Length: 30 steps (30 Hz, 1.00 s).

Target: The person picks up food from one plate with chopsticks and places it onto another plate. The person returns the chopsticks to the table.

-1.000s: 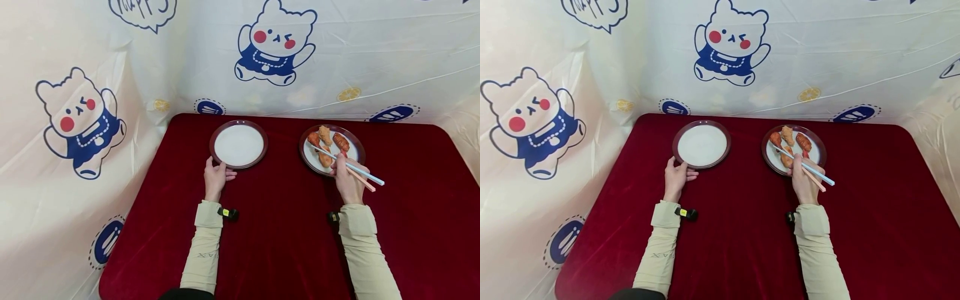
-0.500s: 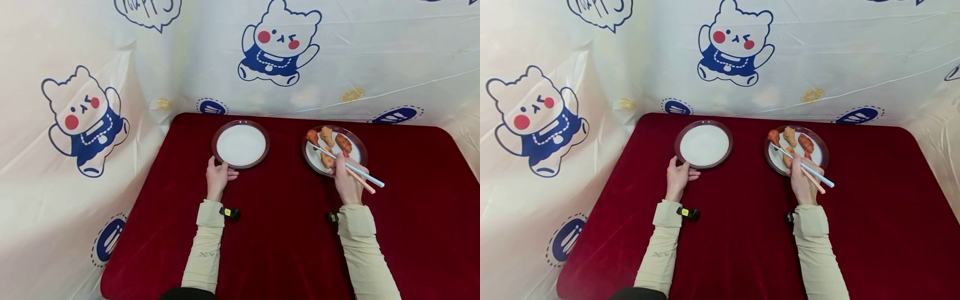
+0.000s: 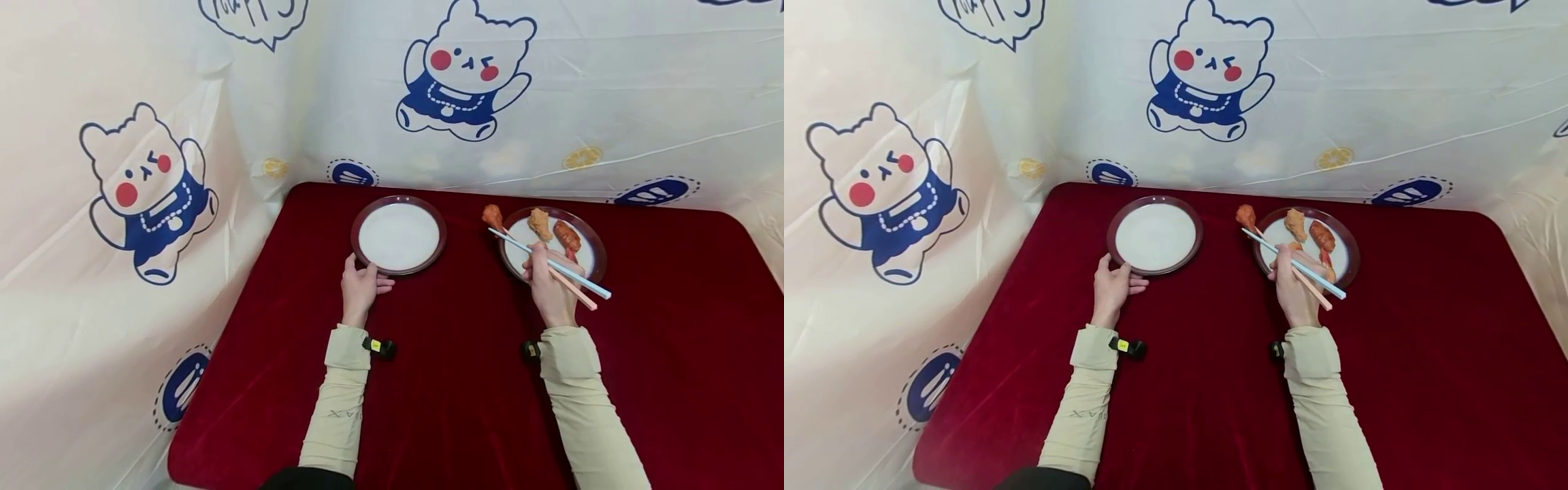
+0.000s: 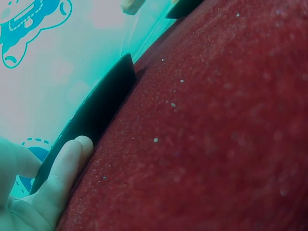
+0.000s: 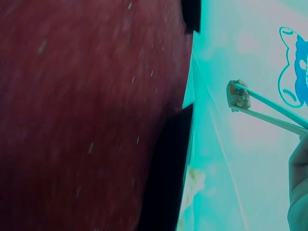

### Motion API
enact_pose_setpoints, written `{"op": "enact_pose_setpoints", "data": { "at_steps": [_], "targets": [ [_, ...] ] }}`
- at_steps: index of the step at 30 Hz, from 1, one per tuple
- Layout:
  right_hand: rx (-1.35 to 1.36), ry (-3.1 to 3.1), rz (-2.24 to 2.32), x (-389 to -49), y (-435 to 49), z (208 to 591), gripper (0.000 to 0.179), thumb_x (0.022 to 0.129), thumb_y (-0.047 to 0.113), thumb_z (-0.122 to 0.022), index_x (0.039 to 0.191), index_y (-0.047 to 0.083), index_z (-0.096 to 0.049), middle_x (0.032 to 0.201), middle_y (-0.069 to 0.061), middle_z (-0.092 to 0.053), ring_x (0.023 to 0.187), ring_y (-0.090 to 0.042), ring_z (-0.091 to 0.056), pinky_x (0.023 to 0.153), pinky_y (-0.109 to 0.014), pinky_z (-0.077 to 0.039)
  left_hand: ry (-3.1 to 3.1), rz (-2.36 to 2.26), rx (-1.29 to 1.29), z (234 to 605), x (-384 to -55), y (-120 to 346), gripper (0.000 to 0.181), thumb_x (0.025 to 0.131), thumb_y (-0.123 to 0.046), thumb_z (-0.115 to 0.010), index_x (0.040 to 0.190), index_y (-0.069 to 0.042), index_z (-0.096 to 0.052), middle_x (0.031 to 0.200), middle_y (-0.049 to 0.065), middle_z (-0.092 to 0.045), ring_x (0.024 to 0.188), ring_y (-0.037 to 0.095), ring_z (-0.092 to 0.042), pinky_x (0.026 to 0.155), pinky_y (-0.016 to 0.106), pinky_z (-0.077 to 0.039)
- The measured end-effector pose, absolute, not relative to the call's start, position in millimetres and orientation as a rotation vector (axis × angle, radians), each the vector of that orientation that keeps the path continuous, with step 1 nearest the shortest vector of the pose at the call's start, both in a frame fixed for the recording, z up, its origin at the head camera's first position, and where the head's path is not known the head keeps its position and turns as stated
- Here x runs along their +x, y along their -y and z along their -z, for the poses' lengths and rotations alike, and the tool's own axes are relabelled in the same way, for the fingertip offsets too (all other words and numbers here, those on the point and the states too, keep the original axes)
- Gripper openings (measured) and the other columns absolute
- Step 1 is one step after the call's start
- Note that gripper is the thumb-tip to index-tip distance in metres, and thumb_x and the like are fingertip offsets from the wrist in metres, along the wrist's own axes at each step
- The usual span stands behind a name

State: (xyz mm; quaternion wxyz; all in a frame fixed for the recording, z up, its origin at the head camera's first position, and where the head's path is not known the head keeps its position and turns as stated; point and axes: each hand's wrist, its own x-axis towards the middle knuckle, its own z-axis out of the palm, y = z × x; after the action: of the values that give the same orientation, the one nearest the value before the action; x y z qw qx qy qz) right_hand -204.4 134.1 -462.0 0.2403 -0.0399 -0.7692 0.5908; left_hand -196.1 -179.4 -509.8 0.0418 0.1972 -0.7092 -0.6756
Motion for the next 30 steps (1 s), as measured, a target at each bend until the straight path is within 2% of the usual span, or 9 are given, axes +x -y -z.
{"op": "enact_pose_setpoints", "data": {
  "at_steps": [4,8,14,20,26,30],
  "targets": [
    [-0.06,2.139,-1.603,-207,-121,461,0.041,0.097,0.031,-0.055,0.07,0.005,-0.073,0.056,-0.003,-0.063,0.046,-0.003,-0.057,0.041,-0.013,-0.046,2.168,2.073,0.608,510,-196,180,0.065,0.099,-0.018,-0.047,0.156,-0.015,-0.015,0.096,0.025,-0.068,0.074,0.029,-0.074,0.066,0.034,-0.064],
    [-0.01,2.186,-1.599,-211,-107,461,0.047,0.097,0.035,-0.052,0.064,0.007,-0.071,0.057,-0.014,-0.063,0.046,-0.009,-0.058,0.038,-0.016,-0.043,2.162,2.072,0.604,510,-196,181,0.066,0.099,-0.018,-0.048,0.156,-0.014,-0.015,0.094,0.025,-0.068,0.071,0.027,-0.074,0.065,0.034,-0.064],
    [0.055,2.252,-1.623,-218,-87,461,0.046,0.097,0.039,-0.05,0.07,0.009,-0.072,0.056,-0.01,-0.064,0.047,-0.014,-0.058,0.038,-0.018,-0.044,2.157,2.07,0.596,511,-197,180,0.066,0.098,-0.016,-0.047,0.156,-0.014,-0.015,0.095,0.023,-0.069,0.067,0.023,-0.073,0.064,0.033,-0.064],
    [0.122,2.286,-1.654,-223,-71,460,0.049,0.098,0.042,-0.049,0.071,0.008,-0.072,0.056,-0.004,-0.063,0.051,-0.02,-0.059,0.038,-0.02,-0.039,2.149,2.063,0.553,512,-197,180,0.064,0.097,-0.014,-0.046,0.155,-0.012,-0.018,0.093,0.025,-0.07,0.065,0.022,-0.073,0.062,0.034,-0.064],
    [0.111,2.31,-1.741,-231,-56,464,0.045,0.098,0.037,-0.052,0.075,0.005,-0.073,0.068,-0.019,-0.067,0.055,-0.024,-0.062,0.039,-0.019,-0.041,2.136,2.068,0.546,512,-196,181,0.065,0.098,-0.015,-0.047,0.155,-0.012,-0.016,0.091,0.025,-0.07,0.064,0.022,-0.073,0.062,0.033,-0.064],
    [0.118,2.329,-1.741,-237,-46,465,0.047,0.098,0.037,-0.052,0.069,0.004,-0.071,0.071,-0.024,-0.067,0.053,-0.018,-0.062,0.041,-0.018,-0.043,2.138,2.07,0.554,512,-196,181,0.064,0.098,-0.015,-0.046,0.155,-0.013,-0.017,0.091,0.024,-0.07,0.065,0.024,-0.073,0.062,0.034,-0.064]
  ]
}}
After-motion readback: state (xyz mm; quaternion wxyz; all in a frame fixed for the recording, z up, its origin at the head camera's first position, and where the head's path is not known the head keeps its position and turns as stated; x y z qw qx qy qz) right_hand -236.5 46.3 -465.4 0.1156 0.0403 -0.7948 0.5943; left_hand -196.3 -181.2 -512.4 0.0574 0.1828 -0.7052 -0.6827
